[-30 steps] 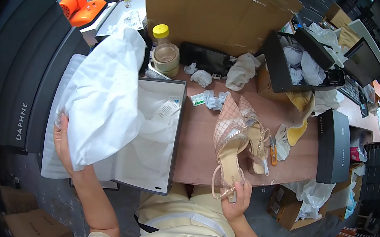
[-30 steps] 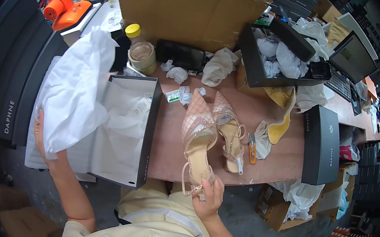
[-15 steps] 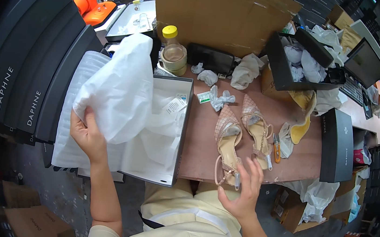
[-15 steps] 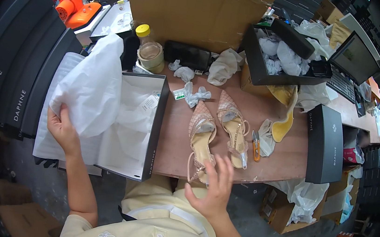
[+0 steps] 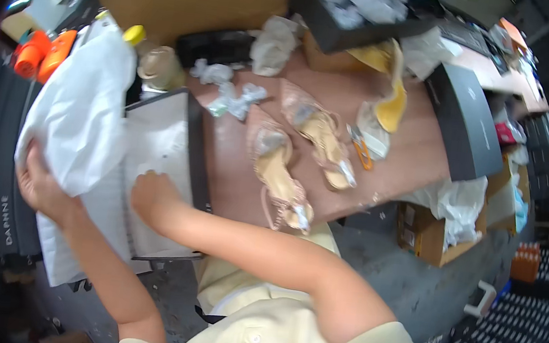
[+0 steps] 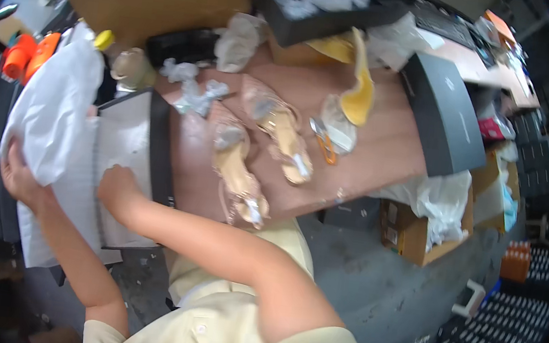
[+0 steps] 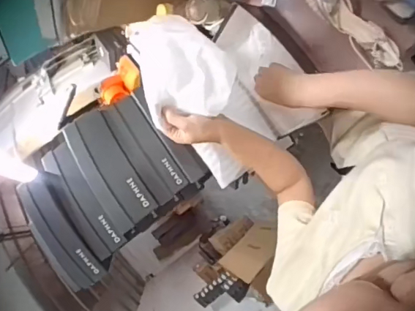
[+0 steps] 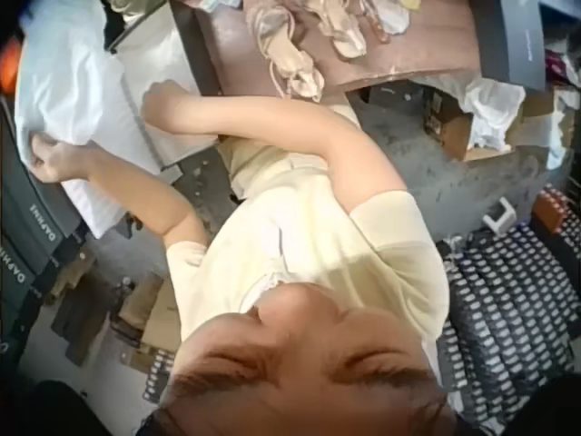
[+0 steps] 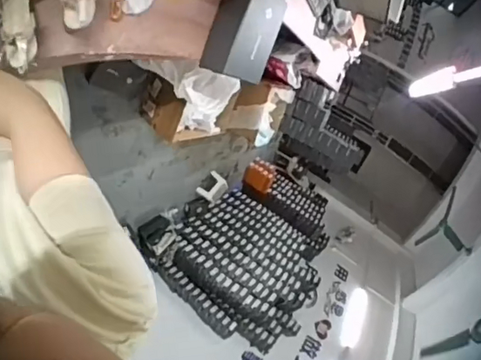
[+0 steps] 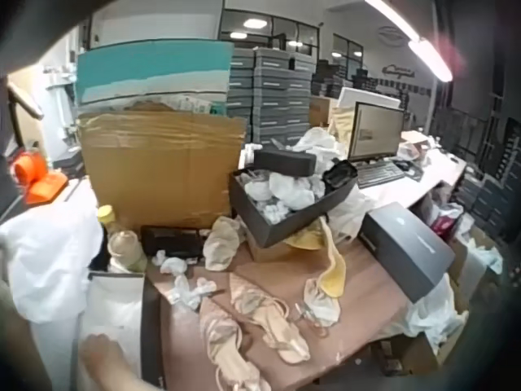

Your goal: Cleaning, inspecting, and packing finished shoes into boxes for shipment.

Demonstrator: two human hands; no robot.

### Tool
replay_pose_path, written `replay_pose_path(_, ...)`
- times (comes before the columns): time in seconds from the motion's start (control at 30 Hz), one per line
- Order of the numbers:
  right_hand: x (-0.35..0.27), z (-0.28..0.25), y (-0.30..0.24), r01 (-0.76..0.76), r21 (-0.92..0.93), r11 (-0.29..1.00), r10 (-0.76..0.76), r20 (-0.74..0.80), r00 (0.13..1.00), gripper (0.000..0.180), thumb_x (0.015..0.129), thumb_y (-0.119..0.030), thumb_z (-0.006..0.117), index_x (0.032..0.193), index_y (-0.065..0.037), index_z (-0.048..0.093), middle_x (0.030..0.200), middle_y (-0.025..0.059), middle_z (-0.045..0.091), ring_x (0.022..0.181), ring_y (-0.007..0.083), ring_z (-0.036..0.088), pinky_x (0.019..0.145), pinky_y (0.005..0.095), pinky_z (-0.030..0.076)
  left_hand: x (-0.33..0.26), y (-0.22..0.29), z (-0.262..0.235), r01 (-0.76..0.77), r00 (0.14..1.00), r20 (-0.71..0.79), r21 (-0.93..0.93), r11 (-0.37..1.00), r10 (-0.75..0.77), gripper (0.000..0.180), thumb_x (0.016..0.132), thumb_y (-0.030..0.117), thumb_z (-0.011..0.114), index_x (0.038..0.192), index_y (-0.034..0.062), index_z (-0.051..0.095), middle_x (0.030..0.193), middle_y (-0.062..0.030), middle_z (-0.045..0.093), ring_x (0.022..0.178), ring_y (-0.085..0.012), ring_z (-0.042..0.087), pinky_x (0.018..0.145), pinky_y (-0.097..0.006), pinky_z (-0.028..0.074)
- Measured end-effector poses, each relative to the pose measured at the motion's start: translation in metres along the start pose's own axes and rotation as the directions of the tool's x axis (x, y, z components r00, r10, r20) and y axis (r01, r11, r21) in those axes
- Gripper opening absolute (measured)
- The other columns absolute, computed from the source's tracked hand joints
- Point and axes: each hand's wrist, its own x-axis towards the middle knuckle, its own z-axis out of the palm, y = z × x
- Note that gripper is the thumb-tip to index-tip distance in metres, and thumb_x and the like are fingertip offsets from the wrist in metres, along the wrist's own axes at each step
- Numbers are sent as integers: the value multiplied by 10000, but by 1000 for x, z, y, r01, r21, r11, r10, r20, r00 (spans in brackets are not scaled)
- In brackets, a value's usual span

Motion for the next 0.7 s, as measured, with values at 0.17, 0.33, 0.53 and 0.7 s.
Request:
replay_pose_path(0.17, -89, -105, 68, 213, 705, 676, 318, -541, 778, 319, 751, 81, 528, 1010, -76, 627, 906, 46, 610, 826, 183, 600, 715, 294, 495, 0, -7, 3, -31, 998, 62, -17, 999, 32, 188, 917, 58, 527, 1047, -48, 614, 992, -100, 651, 885, -140, 620, 803, -262, 502)
replay_pose_path(0.33, -171, -143, 168, 1, 707, 707, 663, -663, 349, 231, 884, -25, 563, 1112, -13, 590, 935, 37, 597, 811, 95, 549, 721, 240, 452, -15, -14, -9, 66, 992, 112, -38, 997, -61, 205, 933, 144, 549, 1009, -40, 600, 951, -90, 651, 842, -126, 621, 761, -253, 498)
replay_pose_path(0.53, -192, -148, 128, -475, 213, 854, 453, -755, 475, 475, 815, -201, 665, 1235, -42, 511, 1266, 170, 480, 1149, 296, 482, 954, 414, 397, -53, -19, -26, 249, 966, 86, -74, 966, -243, 281, 909, 291, 601, 963, 15, 588, 778, -34, 622, 645, -102, 578, 608, -253, 484)
replay_pose_path(0.7, -120, -124, 127, 64, 972, -224, 552, 73, 831, 581, 888, -341, 609, 1352, -52, 413, 1242, 127, 510, 1105, 219, 522, 923, 329, 426, -86, 5, -20, -11, 649, 740, -223, 975, 176, 417, 786, 268, 733, 547, 85, 446, 553, -16, 488, 648, -212, 618, 898, -417, 431)
